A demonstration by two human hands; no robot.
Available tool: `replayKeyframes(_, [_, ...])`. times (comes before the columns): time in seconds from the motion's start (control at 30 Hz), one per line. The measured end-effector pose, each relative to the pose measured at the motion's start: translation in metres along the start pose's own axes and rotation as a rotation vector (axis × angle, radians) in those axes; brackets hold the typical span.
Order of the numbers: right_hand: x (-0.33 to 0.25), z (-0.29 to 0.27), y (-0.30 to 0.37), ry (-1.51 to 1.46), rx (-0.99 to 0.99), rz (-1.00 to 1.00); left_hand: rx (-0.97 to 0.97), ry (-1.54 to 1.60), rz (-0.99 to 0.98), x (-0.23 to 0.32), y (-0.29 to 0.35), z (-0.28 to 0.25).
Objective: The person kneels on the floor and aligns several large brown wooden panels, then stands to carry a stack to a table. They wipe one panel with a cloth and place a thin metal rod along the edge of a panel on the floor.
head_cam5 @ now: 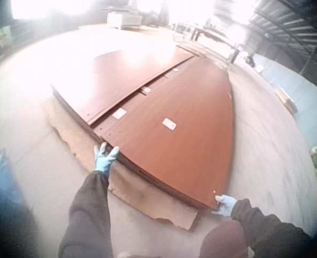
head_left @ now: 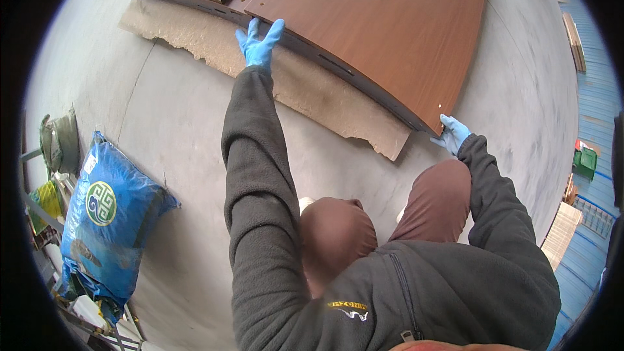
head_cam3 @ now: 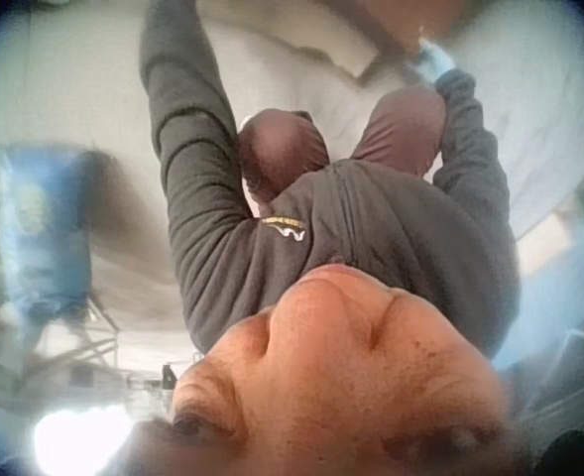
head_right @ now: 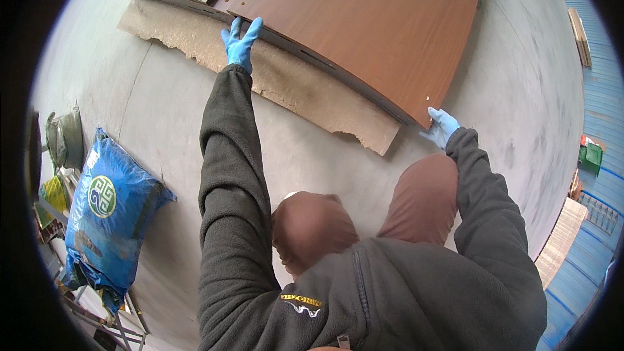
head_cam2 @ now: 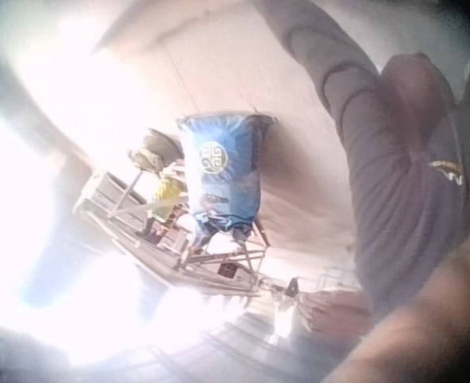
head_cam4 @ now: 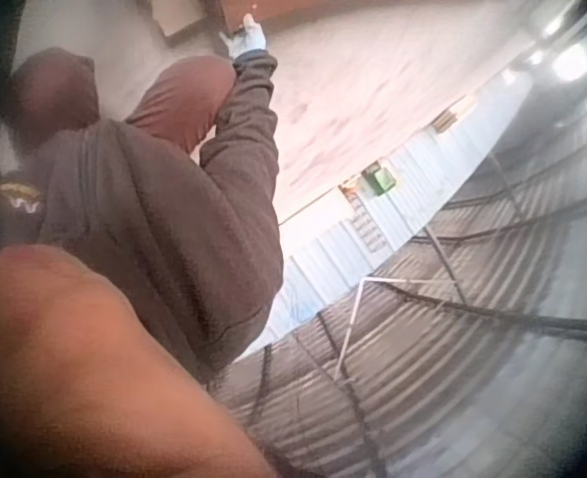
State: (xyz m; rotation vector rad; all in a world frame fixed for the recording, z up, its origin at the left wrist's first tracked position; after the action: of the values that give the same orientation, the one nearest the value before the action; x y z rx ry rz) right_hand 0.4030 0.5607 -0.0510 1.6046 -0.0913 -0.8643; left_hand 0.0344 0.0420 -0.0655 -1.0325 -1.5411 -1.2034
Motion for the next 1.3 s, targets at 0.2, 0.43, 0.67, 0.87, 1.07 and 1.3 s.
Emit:
replayKeyframes(0.2, [-0.002, 0.002, -0.005, 0.01, -0.053, -0.059, 0.005, -0.036, -0.029, -0.003, 0.0, 0.006])
replayKeyframes(0.43, [-0.006, 0.006, -0.005, 0.013, -0.07, -0.074, 0.017, -0.081, 0.019, -0.003, -0.002, 0.002])
replayKeyframes(0.67, [-0.007, 0.005, -0.007, -0.008, -0.087, -0.13, 0.004, 0.102, 0.1, -0.021, -0.009, 0.018])
replayKeyframes(0.87, [-0.007, 0.002, -0.013, -0.002, -0.072, -0.13, -0.028, 0.114, 0.142, -0.036, -0.016, 0.034])
replayKeyframes(1.07, [-0.006, -0.001, -0.015, -0.021, -0.046, -0.133, 0.003, 0.028, 0.193, -0.034, -0.021, 0.039])
replayKeyframes(1.3, [-0.007, -0.001, -0.013, 0.009, -0.019, -0.13, 0.011, 0.114, 0.153, -0.032, -0.019, 0.038])
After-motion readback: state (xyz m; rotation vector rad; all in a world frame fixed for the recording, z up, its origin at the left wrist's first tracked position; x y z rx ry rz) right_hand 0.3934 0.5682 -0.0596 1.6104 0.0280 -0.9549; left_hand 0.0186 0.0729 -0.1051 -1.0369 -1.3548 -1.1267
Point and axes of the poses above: each hand's wrist, its own y-axis away from the middle knuckle, its own z-axis out of the palm, x = y × z, the point moved 10 cm from there along -y, towards the middle knuckle, and after that the axes turned 7 degrees about -y, right-handed, at the moved point
